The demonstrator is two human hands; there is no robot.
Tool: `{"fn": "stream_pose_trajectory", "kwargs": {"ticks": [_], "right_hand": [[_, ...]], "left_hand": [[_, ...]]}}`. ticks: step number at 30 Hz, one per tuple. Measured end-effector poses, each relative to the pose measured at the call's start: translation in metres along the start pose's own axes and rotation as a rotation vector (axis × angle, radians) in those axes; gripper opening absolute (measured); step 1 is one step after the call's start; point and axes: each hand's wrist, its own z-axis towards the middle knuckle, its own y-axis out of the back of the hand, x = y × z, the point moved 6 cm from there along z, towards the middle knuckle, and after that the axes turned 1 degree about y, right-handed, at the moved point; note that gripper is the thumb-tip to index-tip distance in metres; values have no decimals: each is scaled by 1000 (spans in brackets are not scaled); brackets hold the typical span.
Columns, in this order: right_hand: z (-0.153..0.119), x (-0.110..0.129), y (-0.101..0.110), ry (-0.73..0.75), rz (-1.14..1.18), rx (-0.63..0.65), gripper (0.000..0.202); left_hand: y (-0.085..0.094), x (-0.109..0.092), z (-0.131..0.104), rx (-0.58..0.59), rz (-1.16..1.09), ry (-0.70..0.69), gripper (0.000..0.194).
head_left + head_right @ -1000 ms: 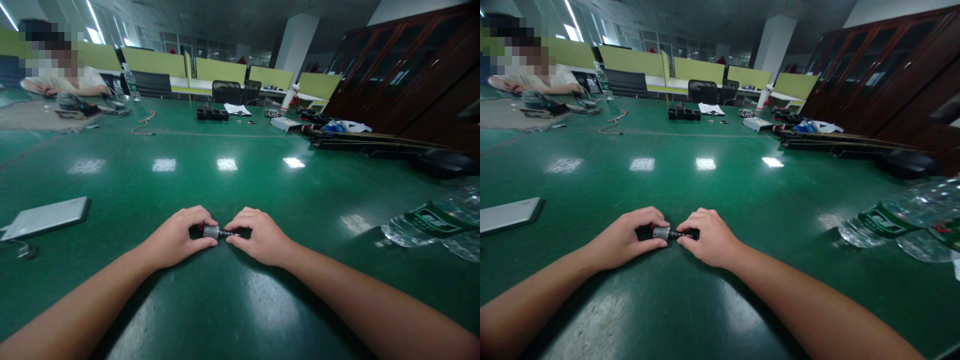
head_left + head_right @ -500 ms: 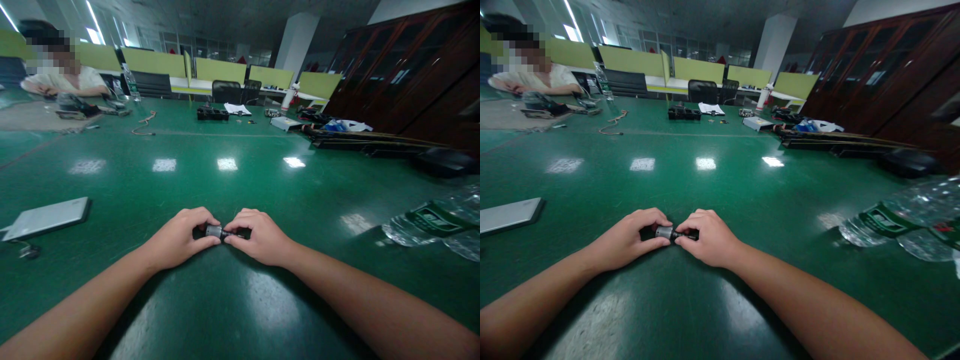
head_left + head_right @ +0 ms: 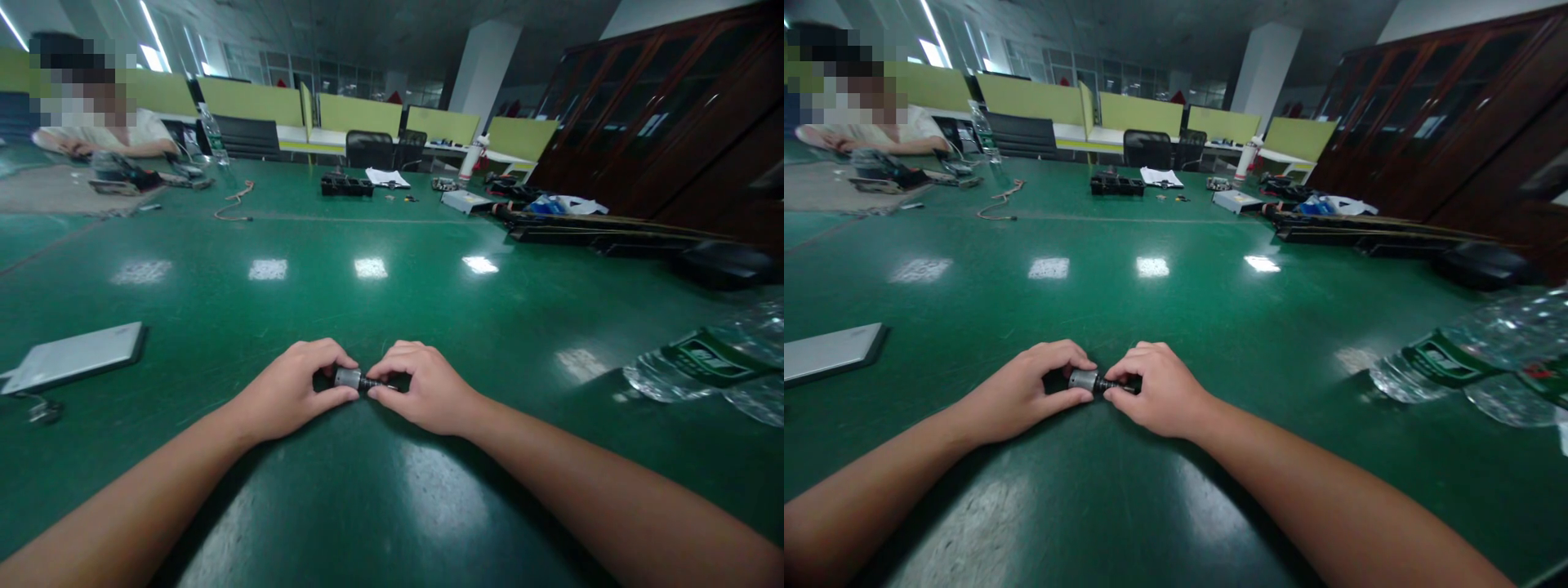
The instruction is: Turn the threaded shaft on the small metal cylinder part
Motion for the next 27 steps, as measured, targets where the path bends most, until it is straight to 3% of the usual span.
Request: {"fn": "stream_pose_trajectory", "kwargs": {"ticks": [27], "right_hand": [[-2, -5, 4, -85, -13, -20, 7]], "left_hand": [[4, 0, 1, 6, -50, 40, 23]]}}
